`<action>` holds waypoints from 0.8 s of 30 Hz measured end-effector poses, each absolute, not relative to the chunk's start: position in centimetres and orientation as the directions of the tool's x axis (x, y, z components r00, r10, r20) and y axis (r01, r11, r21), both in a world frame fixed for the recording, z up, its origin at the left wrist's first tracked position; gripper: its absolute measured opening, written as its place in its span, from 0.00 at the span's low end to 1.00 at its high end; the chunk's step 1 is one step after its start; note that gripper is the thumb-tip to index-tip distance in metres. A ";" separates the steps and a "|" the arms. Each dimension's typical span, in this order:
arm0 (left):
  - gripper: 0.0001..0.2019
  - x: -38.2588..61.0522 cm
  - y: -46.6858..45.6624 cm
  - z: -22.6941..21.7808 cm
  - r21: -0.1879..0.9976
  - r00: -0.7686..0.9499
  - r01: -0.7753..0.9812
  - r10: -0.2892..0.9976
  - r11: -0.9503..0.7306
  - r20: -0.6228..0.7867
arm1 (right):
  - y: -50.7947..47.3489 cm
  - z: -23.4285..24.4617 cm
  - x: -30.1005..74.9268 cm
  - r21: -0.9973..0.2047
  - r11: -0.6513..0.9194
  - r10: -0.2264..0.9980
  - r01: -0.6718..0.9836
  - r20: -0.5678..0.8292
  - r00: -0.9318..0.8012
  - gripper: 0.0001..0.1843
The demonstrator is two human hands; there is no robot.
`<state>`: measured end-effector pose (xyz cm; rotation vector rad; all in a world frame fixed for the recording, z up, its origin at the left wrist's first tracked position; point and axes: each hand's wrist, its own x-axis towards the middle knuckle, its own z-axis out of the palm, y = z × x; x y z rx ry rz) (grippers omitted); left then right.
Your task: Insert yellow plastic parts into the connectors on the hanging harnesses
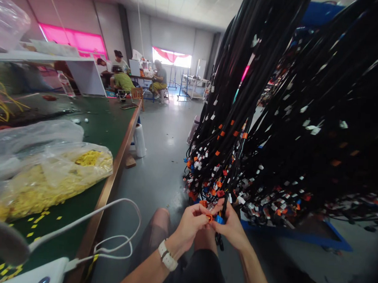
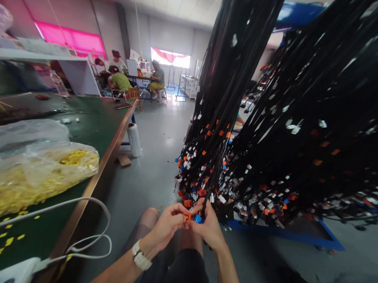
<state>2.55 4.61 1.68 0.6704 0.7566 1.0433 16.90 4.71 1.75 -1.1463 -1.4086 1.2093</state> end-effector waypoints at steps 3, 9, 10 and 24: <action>0.07 2.3 4.7 1.8 0.747 0.370 -0.523 0.899 0.410 -0.235 | 4.7 1.6 17.1 -0.993 0.082 0.989 0.090 0.070 -0.128 0.19; 0.16 1.9 4.9 1.5 0.632 0.482 -0.575 0.839 0.519 -0.252 | 4.7 1.3 17.4 -0.987 0.101 0.992 0.122 0.091 -0.088 0.18; 0.18 1.8 4.9 1.4 0.633 0.485 -0.574 0.838 0.519 -0.248 | 4.6 1.3 17.4 -0.989 0.100 0.992 0.113 0.090 -0.090 0.18; 0.11 1.0 6.4 0.2 0.417 0.513 -0.639 0.762 0.646 -0.395 | 4.5 0.3 16.5 -0.729 -0.045 0.994 -0.683 -0.098 0.039 0.19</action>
